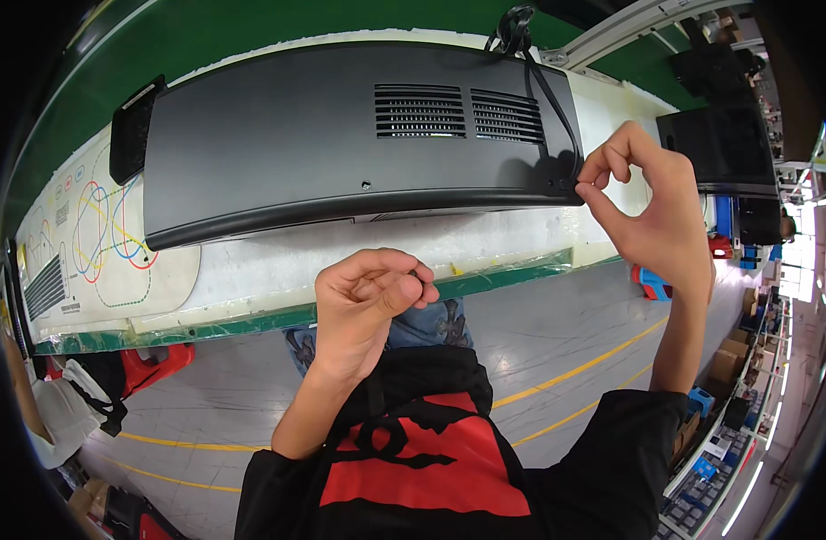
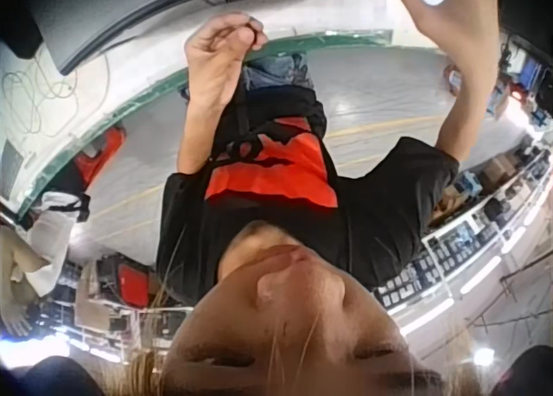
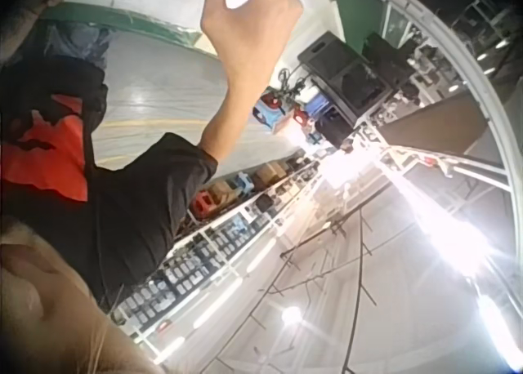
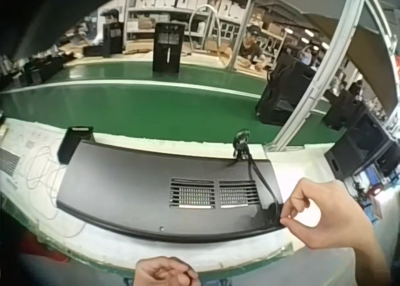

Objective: Attaching small plastic components and inspecting the housing of an electronic device on an assembly line.

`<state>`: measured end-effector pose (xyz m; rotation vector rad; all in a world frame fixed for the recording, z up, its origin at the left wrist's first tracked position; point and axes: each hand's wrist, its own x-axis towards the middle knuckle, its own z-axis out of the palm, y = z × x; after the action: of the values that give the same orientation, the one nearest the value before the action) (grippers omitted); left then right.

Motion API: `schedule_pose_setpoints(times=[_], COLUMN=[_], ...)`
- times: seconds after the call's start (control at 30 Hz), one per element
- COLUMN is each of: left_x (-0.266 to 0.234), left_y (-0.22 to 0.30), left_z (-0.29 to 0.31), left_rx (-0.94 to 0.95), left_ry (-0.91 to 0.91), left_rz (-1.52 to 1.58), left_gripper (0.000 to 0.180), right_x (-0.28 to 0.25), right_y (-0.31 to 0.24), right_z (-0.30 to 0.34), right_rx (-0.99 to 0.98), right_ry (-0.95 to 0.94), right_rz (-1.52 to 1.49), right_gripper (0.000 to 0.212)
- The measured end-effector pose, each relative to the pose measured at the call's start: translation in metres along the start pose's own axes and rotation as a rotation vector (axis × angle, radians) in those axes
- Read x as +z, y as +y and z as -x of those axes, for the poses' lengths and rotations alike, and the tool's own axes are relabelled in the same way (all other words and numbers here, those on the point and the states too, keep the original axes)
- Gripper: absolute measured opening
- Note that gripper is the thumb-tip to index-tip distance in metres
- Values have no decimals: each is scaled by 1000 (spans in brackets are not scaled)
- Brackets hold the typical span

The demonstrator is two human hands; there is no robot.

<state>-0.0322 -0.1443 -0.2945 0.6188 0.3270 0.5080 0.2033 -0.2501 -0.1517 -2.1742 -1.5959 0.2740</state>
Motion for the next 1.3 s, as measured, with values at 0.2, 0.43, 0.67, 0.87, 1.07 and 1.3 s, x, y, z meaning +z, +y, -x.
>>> schedule_pose_setpoints(times=[0.2,0.43,0.67,0.87,1.07,1.3], left_x=[1,-4,-3,2,6,9], left_y=[0,-3,-3,0,3,1], left_z=[0,-1,-1,1,8,8], left_rx=[-5,0,34,31,52,22], left_ry=[-3,-10,-24,-64,-160,-146], left_rz=[13,78,86,30,61,98], left_gripper=[20,21,21,18,25,25], right_x=[-12,-20,-15,-8,-4,76], right_y=[-8,3,13,14,3,-69], right_z=[-22,-44,-53,-37,-6,47], right_rx=[-95,424,282,496,412,-239], right_ry=[-154,-394,-390,-377,-176,455], right_rz=[126,-172,314,-83,-102,-464], right_gripper=[26,39,42,45,37,26])
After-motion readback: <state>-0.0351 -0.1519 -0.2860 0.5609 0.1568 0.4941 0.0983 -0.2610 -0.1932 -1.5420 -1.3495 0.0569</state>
